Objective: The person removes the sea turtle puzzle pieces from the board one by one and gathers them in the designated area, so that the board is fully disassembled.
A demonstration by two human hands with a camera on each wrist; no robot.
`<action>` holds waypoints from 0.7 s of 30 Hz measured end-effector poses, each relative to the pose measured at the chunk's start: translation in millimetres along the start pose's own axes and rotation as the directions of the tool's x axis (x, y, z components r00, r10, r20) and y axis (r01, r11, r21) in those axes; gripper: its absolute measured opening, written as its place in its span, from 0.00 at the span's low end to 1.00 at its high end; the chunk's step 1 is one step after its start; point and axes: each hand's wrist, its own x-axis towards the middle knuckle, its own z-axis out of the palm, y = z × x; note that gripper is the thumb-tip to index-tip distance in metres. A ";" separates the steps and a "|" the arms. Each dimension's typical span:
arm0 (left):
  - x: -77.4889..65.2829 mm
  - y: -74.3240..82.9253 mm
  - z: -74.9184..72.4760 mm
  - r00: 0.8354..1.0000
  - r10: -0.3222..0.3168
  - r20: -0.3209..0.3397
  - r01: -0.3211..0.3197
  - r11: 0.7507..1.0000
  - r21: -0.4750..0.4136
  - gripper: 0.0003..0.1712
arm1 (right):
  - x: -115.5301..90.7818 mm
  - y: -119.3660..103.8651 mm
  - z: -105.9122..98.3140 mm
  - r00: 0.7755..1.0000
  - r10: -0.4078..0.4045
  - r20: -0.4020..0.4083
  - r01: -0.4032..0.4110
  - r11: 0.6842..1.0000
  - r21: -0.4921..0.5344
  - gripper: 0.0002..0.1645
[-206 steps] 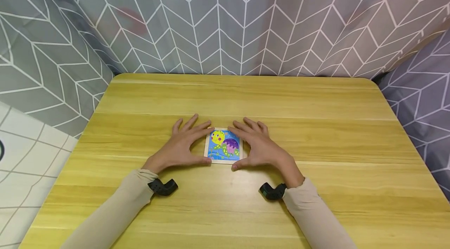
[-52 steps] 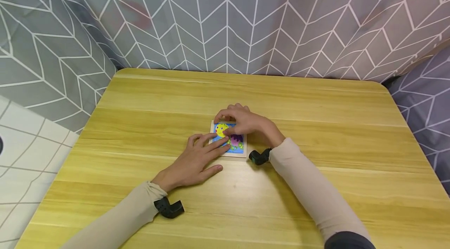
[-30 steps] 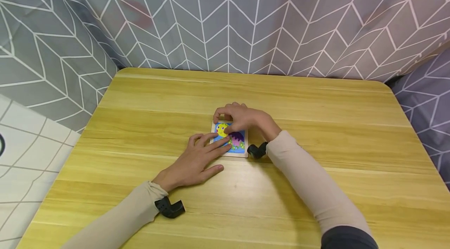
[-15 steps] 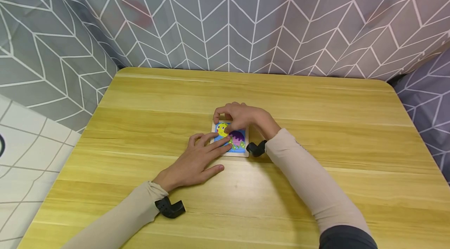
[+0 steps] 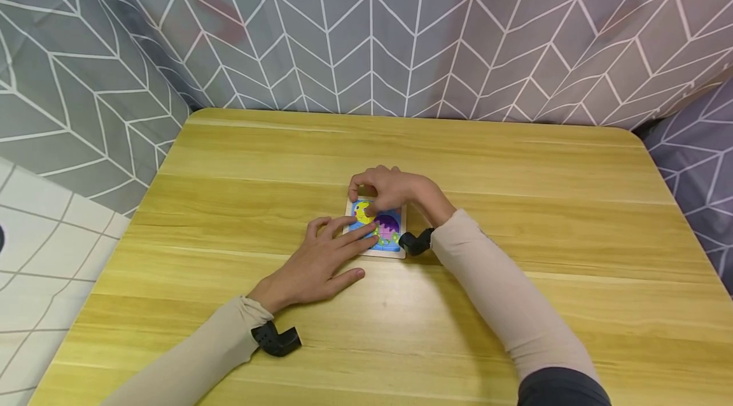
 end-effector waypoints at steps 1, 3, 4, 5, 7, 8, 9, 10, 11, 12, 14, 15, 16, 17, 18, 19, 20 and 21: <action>0.0 0.1 -0.2 1.000 0.000 0.000 0.000 1.000 0.000 0.32 | -0.4 0.8 0.4 1.000 -0.002 -0.005 0.002 1.000 0.008 0.16; 0.2 0.4 -0.4 1.000 -0.001 0.000 0.001 1.000 0.000 0.32 | -1.1 2.5 1.3 1.000 -0.012 -0.012 0.012 1.000 0.020 0.16; 0.3 0.6 -0.5 1.000 -0.003 0.002 0.003 1.000 0.001 0.32 | -1.5 3.3 1.6 1.000 -0.017 -0.014 0.018 1.000 0.024 0.16; 0.4 0.7 -0.5 1.000 -0.005 0.005 0.005 1.000 0.003 0.32 | -1.9 4.2 1.9 1.000 -0.023 -0.016 0.023 0.999 0.025 0.16; 0.3 0.7 -0.3 1.000 -0.007 0.008 0.007 1.000 0.008 0.32 | -2.6 5.6 2.0 0.999 -0.029 -0.017 0.030 0.999 0.028 0.17; 0.2 0.6 -0.1 1.000 -0.007 0.007 0.007 1.000 0.009 0.32 | -2.9 6.0 1.9 0.999 -0.029 -0.014 0.029 0.999 0.031 0.18; 0.2 0.6 0.0 1.000 -0.006 0.006 0.006 1.000 0.008 0.32 | -3.2 6.3 1.5 1.000 -0.027 -0.011 0.027 0.999 0.033 0.18; 0.2 0.6 0.2 1.000 -0.005 0.005 0.005 1.000 0.008 0.32 | -3.4 6.3 1.1 1.000 -0.024 -0.007 0.024 0.999 0.035 0.19; 0.2 0.6 0.3 1.000 -0.004 0.005 0.004 1.000 0.008 0.32 | -3.5 6.4 0.8 1.000 -0.020 -0.002 0.020 0.999 0.035 0.20; 0.2 0.6 0.4 1.000 -0.003 0.004 0.003 1.000 0.009 0.32 | -3.5 6.2 0.3 1.000 -0.017 0.003 0.017 0.999 0.033 0.21; 0.4 0.5 0.5 1.000 -0.002 0.000 0.002 1.000 0.012 0.32 | -3.0 5.0 -0.8 1.000 -0.013 0.012 0.013 1.000 0.021 0.21; 0.4 0.4 0.6 1.000 -0.001 0.000 0.001 1.000 0.013 0.32 | -2.5 4.3 -1.3 1.000 -0.015 0.014 0.015 1.000 0.012 0.21; 0.5 0.3 0.7 1.000 -0.001 -0.001 0.001 1.000 0.014 0.32 | -2.1 3.5 -1.9 1.000 -0.016 0.018 0.016 1.000 0.002 0.21; 0.5 0.2 0.8 1.000 0.001 -0.004 -0.001 1.000 0.014 0.33 | -1.6 2.8 -2.5 1.000 -0.018 0.021 0.018 1.000 -0.008 0.21; 0.6 0.0 0.9 1.000 0.002 -0.007 -0.002 1.000 0.013 0.33 | -1.0 2.1 -3.0 1.000 -0.019 0.023 0.019 1.000 -0.018 0.21; 0.7 -0.1 0.9 1.000 0.003 -0.008 -0.003 1.000 0.011 0.33 | -0.4 1.7 -3.3 0.999 -0.020 0.026 0.021 0.999 -0.025 0.21; 0.7 -0.2 1.0 1.000 0.003 -0.007 -0.003 1.000 0.010 0.33 | 0.0 1.5 -3.5 0.999 -0.021 0.027 0.022 0.999 -0.031 0.21; 0.6 -0.3 1.0 1.000 0.003 -0.006 -0.003 1.000 0.008 0.33 | 0.4 1.3 -3.6 0.999 -0.020 0.029 0.021 0.999 -0.035 0.20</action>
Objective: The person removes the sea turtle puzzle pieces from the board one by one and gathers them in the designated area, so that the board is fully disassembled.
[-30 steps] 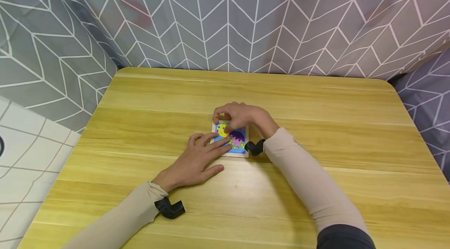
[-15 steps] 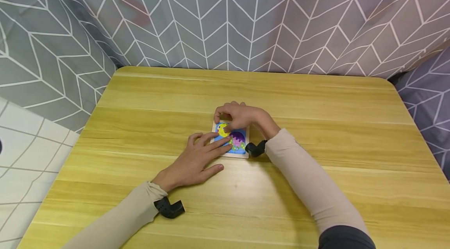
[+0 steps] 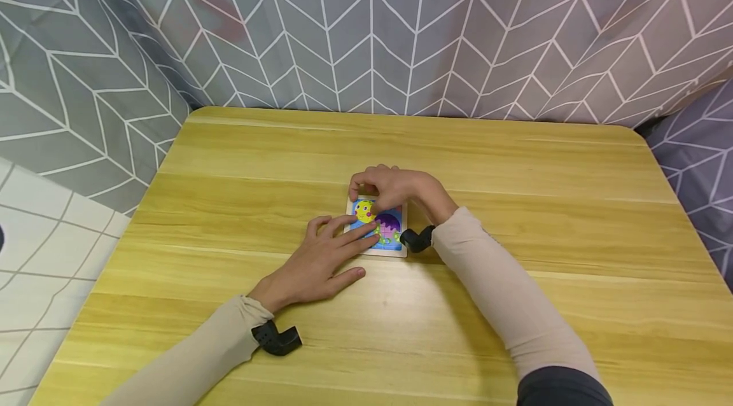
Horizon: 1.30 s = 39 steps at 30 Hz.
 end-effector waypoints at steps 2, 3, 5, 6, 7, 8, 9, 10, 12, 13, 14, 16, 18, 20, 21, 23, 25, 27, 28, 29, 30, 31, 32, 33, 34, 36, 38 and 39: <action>0.4 0.0 -0.1 1.000 0.000 0.001 0.000 1.000 -0.005 0.33 | 0.1 0.0 -0.1 1.000 0.004 0.002 -0.004 1.000 -0.001 0.20; 0.5 0.0 -0.2 1.000 -0.001 0.003 0.001 1.000 -0.008 0.33 | 0.1 0.1 -0.1 1.000 0.005 0.003 -0.005 1.000 0.004 0.20; 1.0 -0.1 -0.2 1.000 -0.001 0.006 0.001 1.000 -0.011 0.33 | -0.4 -0.3 -0.3 1.000 0.010 0.003 -0.010 1.000 0.016 0.20; 1.3 -0.2 -0.1 1.000 0.000 0.006 0.000 1.000 -0.013 0.33 | -0.8 -0.7 -0.6 1.000 0.015 0.005 -0.015 1.000 0.025 0.20; 1.5 -0.2 -0.1 1.000 0.000 0.007 0.000 1.000 -0.013 0.33 | -1.1 -1.1 -0.8 1.000 0.019 0.006 -0.019 0.999 0.036 0.20; 1.6 -0.3 0.0 1.000 0.000 0.008 0.000 1.000 -0.012 0.33 | -1.4 -1.3 -0.9 1.000 0.024 0.007 -0.024 0.999 0.042 0.20; 1.7 -0.3 0.0 1.000 0.000 0.008 0.000 1.000 -0.012 0.33 | -1.8 -1.6 -1.0 1.000 0.030 0.007 -0.030 0.998 0.047 0.20; 1.7 -0.4 0.0 1.000 0.001 0.008 -0.001 1.000 -0.011 0.33 | -2.2 -1.9 -1.1 0.999 0.036 0.007 -0.036 0.998 0.047 0.21; 1.8 -0.3 -0.2 1.000 0.000 0.008 0.000 1.000 -0.012 0.32 | -2.2 -1.5 -0.9 0.999 0.045 0.010 -0.045 0.998 0.049 0.21; 1.8 -0.3 -0.3 1.000 0.002 0.006 -0.001 1.000 -0.012 0.32 | -2.2 -1.5 -0.8 0.999 0.047 0.009 -0.047 0.998 0.046 0.21; 1.8 -0.3 -0.4 1.000 0.003 0.005 -0.003 1.000 -0.013 0.32 | -2.1 -1.5 -0.7 0.999 0.047 0.009 -0.047 0.998 0.041 0.20; 1.8 -0.2 -0.4 1.000 0.005 0.003 -0.005 1.000 -0.015 0.32 | -1.8 -1.7 -0.7 0.999 0.050 0.007 -0.050 0.998 0.035 0.20; 1.8 -0.2 -0.4 1.000 0.009 -0.001 -0.009 1.000 -0.016 0.32 | -1.6 -2.0 -0.7 0.999 0.052 0.006 -0.052 0.998 0.032 0.20; 1.8 0.0 -0.5 1.000 0.011 -0.004 -0.011 1.000 -0.015 0.32 | -2.0 -3.0 -0.8 0.998 0.055 0.003 -0.055 0.998 0.035 0.21; 1.9 0.1 -0.4 1.000 0.011 -0.006 -0.011 1.000 -0.016 0.32 | -2.1 -3.1 -0.7 0.998 0.060 0.001 -0.060 0.997 0.040 0.21; 1.9 0.1 -0.4 1.000 0.013 -0.011 -0.013 1.000 -0.016 0.32 | -2.4 -3.0 -0.5 0.998 0.062 -0.001 -0.062 0.997 0.047 0.21; 1.8 0.1 -0.5 1.000 0.012 -0.011 -0.012 1.000 -0.017 0.32 | -2.6 -2.5 0.0 0.998 0.064 -0.006 -0.063 0.996 0.057 0.21; 1.8 0.1 -0.9 1.000 0.010 -0.009 -0.011 1.000 -0.016 0.32 | -2.4 -1.2 0.7 0.998 0.062 -0.010 -0.061 0.996 0.067 0.21; 1.7 0.3 -1.2 1.000 0.009 -0.007 -0.009 1.000 -0.012 0.32 | -2.1 -0.8 0.9 0.998 0.058 -0.012 -0.057 0.996 0.071 0.21; 1.7 0.4 -1.5 1.000 0.007 -0.005 -0.008 1.000 -0.011 0.32 | -1.9 -0.2 1.3 0.998 0.055 -0.013 -0.054 0.996 0.077 0.21; 1.6 0.5 -1.8 1.000 0.006 -0.001 -0.006 1.000 -0.012 0.32 | -1.7 0.3 1.7 0.998 0.054 -0.015 -0.052 0.995 0.083 0.21; 1.7 0.6 -2.1 1.000 0.004 0.001 -0.004 1.000 -0.012 0.32 | -1.6 0.9 2.0 0.999 0.049 -0.018 -0.047 0.995 0.089 0.21; 1.7 0.7 -2.3 1.000 0.004 0.003 -0.004 1.000 -0.012 0.32 | -1.3 1.4 2.5 0.999 0.047 -0.020 -0.045 0.994 0.097 0.22; 1.8 0.6 -2.2 1.000 0.005 0.003 -0.005 1.000 -0.013 0.32 | -1.3 2.0 2.9 0.999 0.044 -0.023 -0.042 0.994 0.104 0.22; 1.8 0.7 -2.3 1.000 0.004 0.003 -0.004 1.000 -0.015 0.32 | -1.3 2.6 3.4 0.999 0.042 -0.026 -0.039 0.993 0.112 0.22; 1.6 0.6 -2.1 1.000 0.004 0.002 -0.004 1.000 -0.019 0.32 | -1.7 3.9 4.5 0.999 0.037 -0.034 -0.032 0.991 0.133 0.22; 1.4 0.5 -1.8 1.000 0.006 0.000 -0.006 1.000 -0.019 0.32 | -1.7 5.4 6.0 0.999 0.027 -0.041 -0.021 0.988 0.152 0.23; 1.3 0.5 -1.7 1.000 0.005 -0.002 -0.005 1.000 -0.018 0.32 | -1.8 6.0 6.6 0.999 0.022 -0.043 -0.014 0.987 0.162 0.22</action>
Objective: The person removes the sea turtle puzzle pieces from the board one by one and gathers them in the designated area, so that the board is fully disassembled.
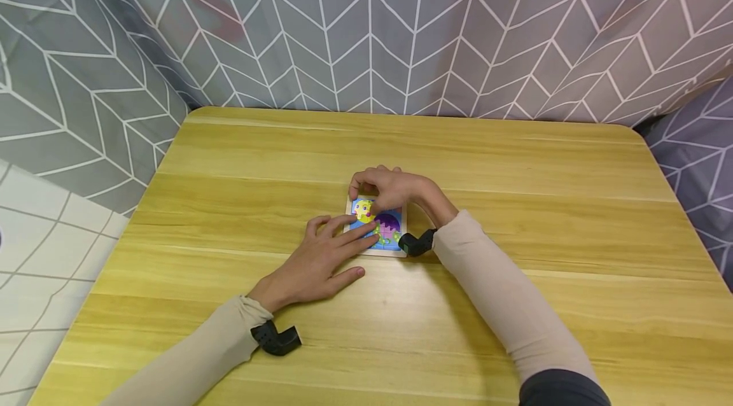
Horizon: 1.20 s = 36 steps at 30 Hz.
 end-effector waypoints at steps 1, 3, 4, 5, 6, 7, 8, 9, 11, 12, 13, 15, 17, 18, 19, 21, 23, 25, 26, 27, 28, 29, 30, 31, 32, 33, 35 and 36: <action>-0.2 0.0 0.0 1.000 -0.002 0.001 0.002 1.000 0.000 0.32 | 0.0 0.5 0.4 1.000 -0.005 -0.002 0.005 1.000 0.010 0.22; -0.3 -0.1 0.3 1.000 -0.004 0.000 0.004 1.000 0.002 0.32 | -0.2 1.2 1.1 1.000 -0.009 -0.005 0.010 1.000 0.023 0.22; -0.3 -0.1 0.4 1.000 -0.004 -0.002 0.004 1.000 0.003 0.32 | -0.3 1.5 1.4 1.000 -0.010 -0.005 0.011 1.000 0.028 0.22; -0.4 -0.1 0.4 1.000 -0.005 0.000 0.005 1.000 0.003 0.32 | -0.7 1.5 1.4 1.000 -0.010 -0.005 0.010 0.999 0.033 0.22; -0.5 -0.1 0.5 1.000 -0.007 0.000 0.007 1.000 0.005 0.32 | -0.9 1.5 1.3 1.000 -0.008 -0.004 0.008 0.999 0.038 0.22; -0.4 -0.2 0.8 1.000 -0.008 0.000 0.008 1.000 0.006 0.32 | -1.1 1.6 1.3 1.000 -0.006 -0.003 0.006 0.999 0.041 0.22; -0.4 -0.2 0.9 1.000 -0.008 0.001 0.008 1.000 0.007 0.32 | -1.3 1.5 1.1 1.000 -0.003 -0.002 0.003 0.999 0.043 0.22; -0.5 -0.3 0.9 1.000 -0.008 0.002 0.008 1.000 0.007 0.32 | -1.3 1.6 1.0 1.000 -0.002 0.000 0.002 0.999 0.045 0.22; -0.6 -0.3 1.1 1.000 -0.009 0.003 0.009 1.000 0.010 0.32 | -1.4 1.5 0.2 1.000 0.000 0.006 0.000 0.999 0.051 0.22; -0.6 -0.4 1.2 1.000 -0.008 0.003 0.008 1.000 0.011 0.32 | -1.2 1.6 -0.1 1.000 -0.002 0.010 0.001 0.998 0.057 0.22; -0.6 -0.5 1.3 1.000 -0.007 0.002 0.007 1.000 0.011 0.32 | -1.1 1.6 -0.4 1.000 -0.004 0.014 0.003 0.998 0.064 0.22; -0.8 -0.5 1.4 1.000 -0.005 0.000 0.005 1.000 0.015 0.32 | -0.7 1.5 -0.9 1.000 -0.007 0.018 0.006 0.998 0.070 0.21; -0.7 -0.7 1.5 1.000 -0.004 -0.003 0.004 1.000 0.016 0.32 | -0.3 1.5 -1.0 1.000 -0.012 0.020 0.011 0.997 0.073 0.21; -0.7 -0.6 1.4 1.000 -0.003 -0.003 0.003 1.000 0.016 0.32 | -0.3 1.6 -0.8 1.000 -0.015 0.020 0.013 0.997 0.074 0.21; -0.6 -0.6 1.4 1.000 -0.003 -0.003 0.003 1.000 0.017 0.32 | -0.3 1.8 -0.7 1.000 -0.018 0.017 0.017 0.998 0.068 0.21; -0.3 -0.6 1.3 1.000 -0.004 -0.003 0.004 1.000 0.017 0.32 | -0.4 2.3 -0.3 1.000 -0.027 0.010 0.026 0.998 0.059 0.21; -0.2 -0.5 1.2 1.000 -0.006 0.001 0.006 1.000 0.015 0.32 | -0.7 3.5 0.4 0.999 -0.043 0.002 0.043 0.998 0.056 0.21; -0.2 -0.3 1.2 1.000 -0.008 0.004 0.008 1.000 0.013 0.32 | -1.1 5.2 1.3 0.998 -0.059 -0.009 0.060 0.997 0.050 0.22; -0.2 -0.2 1.1 1.000 -0.008 0.004 0.008 1.000 0.010 0.32 | -1.3 6.1 1.7 0.998 -0.066 -0.015 0.067 0.997 0.045 0.23; -0.3 -0.2 1.1 1.000 -0.008 0.004 0.008 1.000 0.009 0.32 | -1.6 7.0 2.1 0.997 -0.071 -0.022 0.072 0.997 0.039 0.23; -0.4 -0.1 1.1 1.000 -0.007 0.004 0.007 1.000 0.007 0.32 | -2.0 7.9 2.4 0.997 -0.075 -0.029 0.076 0.996 0.036 0.23; -0.4 -0.1 1.1 1.000 -0.006 0.002 0.006 1.000 0.006 0.32 | -2.3 8.8 2.8 0.996 -0.078 -0.035 0.079 0.996 0.032 0.23; -0.4 -0.1 1.2 1.000 -0.005 0.001 0.005 1.000 0.006 0.32 | -2.7 9.6 3.0 0.996 -0.081 -0.043 0.082 0.996 0.029 0.23; -0.4 -0.1 1.2 1.000 -0.003 -0.002 0.003 1.000 0.006 0.32 | -3.0 10.7 3.2 0.995 -0.084 -0.050 0.086 0.996 0.030 0.23; -0.3 -0.1 1.2 1.000 -0.002 -0.005 0.002 1.000 0.006 0.32 | -3.2 11.6 3.5 0.994 -0.094 -0.055 0.096 0.995 0.038 0.22; -0.2 -0.2 1.4 1.000 0.000 -0.008 0.000 1.000 0.007 0.32 | -3.3 12.9 3.7 0.993 -0.104 -0.061 0.106 0.993 0.046 0.21; 0.0 -0.3 1.6 1.000 0.002 -0.010 -0.002 1.000 0.008 0.32 | -3.6 15.6 4.5 0.989 -0.130 -0.072 0.135 0.989 0.066 0.20; 0.1 -0.3 1.7 1.000 0.003 -0.010 -0.003 1.000 0.008 0.32 | -3.9 17.1 4.9 0.987 -0.143 -0.077 0.149 0.986 0.080 0.19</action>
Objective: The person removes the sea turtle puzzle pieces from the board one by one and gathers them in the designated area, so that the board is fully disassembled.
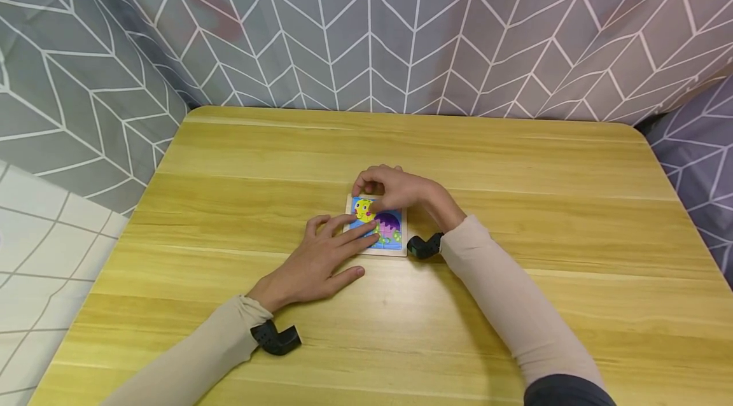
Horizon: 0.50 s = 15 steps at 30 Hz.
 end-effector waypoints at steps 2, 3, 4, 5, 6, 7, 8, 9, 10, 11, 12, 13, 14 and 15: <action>0.0 -0.2 0.0 1.000 0.000 -0.001 0.000 1.000 -0.001 0.32 | -1.1 2.2 0.9 1.000 -0.022 -0.005 0.022 0.999 0.028 0.18; 0.0 -0.3 0.0 1.000 0.000 -0.001 0.000 1.000 -0.003 0.32 | -1.8 3.0 1.3 1.000 -0.025 -0.012 0.025 0.999 0.031 0.18; -0.1 -0.3 -0.1 1.000 0.000 0.001 0.000 1.000 -0.004 0.32 | -2.6 3.4 1.8 0.999 -0.028 -0.017 0.029 0.999 0.040 0.17; -0.1 -0.4 -0.2 1.000 -0.001 0.001 0.001 1.000 -0.005 0.32 | -3.3 4.1 2.3 0.999 -0.029 -0.023 0.030 0.999 0.045 0.17; 0.0 -0.4 -0.3 1.000 -0.001 0.001 0.001 1.000 -0.006 0.32 | -4.0 4.2 2.8 0.999 -0.028 -0.028 0.029 0.998 0.051 0.17; 0.0 -0.4 -0.4 1.000 -0.001 0.002 0.001 1.000 -0.007 0.32 | -4.5 4.5 3.4 0.999 -0.027 -0.033 0.029 0.998 0.053 0.17; -0.1 -0.2 -0.5 1.000 -0.001 0.003 0.001 1.000 -0.007 0.32 | -5.1 4.9 3.9 0.999 -0.028 -0.040 0.030 0.998 0.051 0.17; -0.3 -0.3 -0.3 1.000 0.000 0.003 0.000 1.000 -0.006 0.32 | -5.3 5.1 4.6 0.999 -0.026 -0.043 0.028 0.998 0.059 0.17; -0.3 -0.3 -0.3 1.000 0.000 0.002 0.000 1.000 -0.007 0.32 | -5.3 5.7 5.3 0.999 -0.025 -0.044 0.028 0.997 0.066 0.16; -0.2 -0.3 -0.1 1.000 0.000 0.001 0.000 1.000 -0.007 0.32 | -5.3 6.0 5.9 0.999 -0.022 -0.047 0.026 0.997 0.073 0.16; -0.2 -0.3 -0.1 1.000 -0.001 0.004 0.001 1.000 -0.008 0.32 | -5.2 6.6 6.4 0.999 -0.023 -0.048 0.027 0.996 0.082 0.16; -0.1 -0.5 0.0 1.000 -0.002 0.004 0.002 1.000 -0.009 0.32 | -5.1 7.1 6.9 0.998 -0.025 -0.049 0.030 0.995 0.092 0.16; -0.1 -0.5 0.0 1.000 -0.002 0.003 0.002 1.000 -0.010 0.32 | -5.2 7.4 7.3 0.998 -0.028 -0.050 0.033 0.994 0.102 0.15; -0.2 -0.7 0.0 1.000 -0.003 0.002 0.003 1.000 -0.010 0.32 | -5.2 7.6 7.8 0.998 -0.030 -0.050 0.036 0.992 0.118 0.16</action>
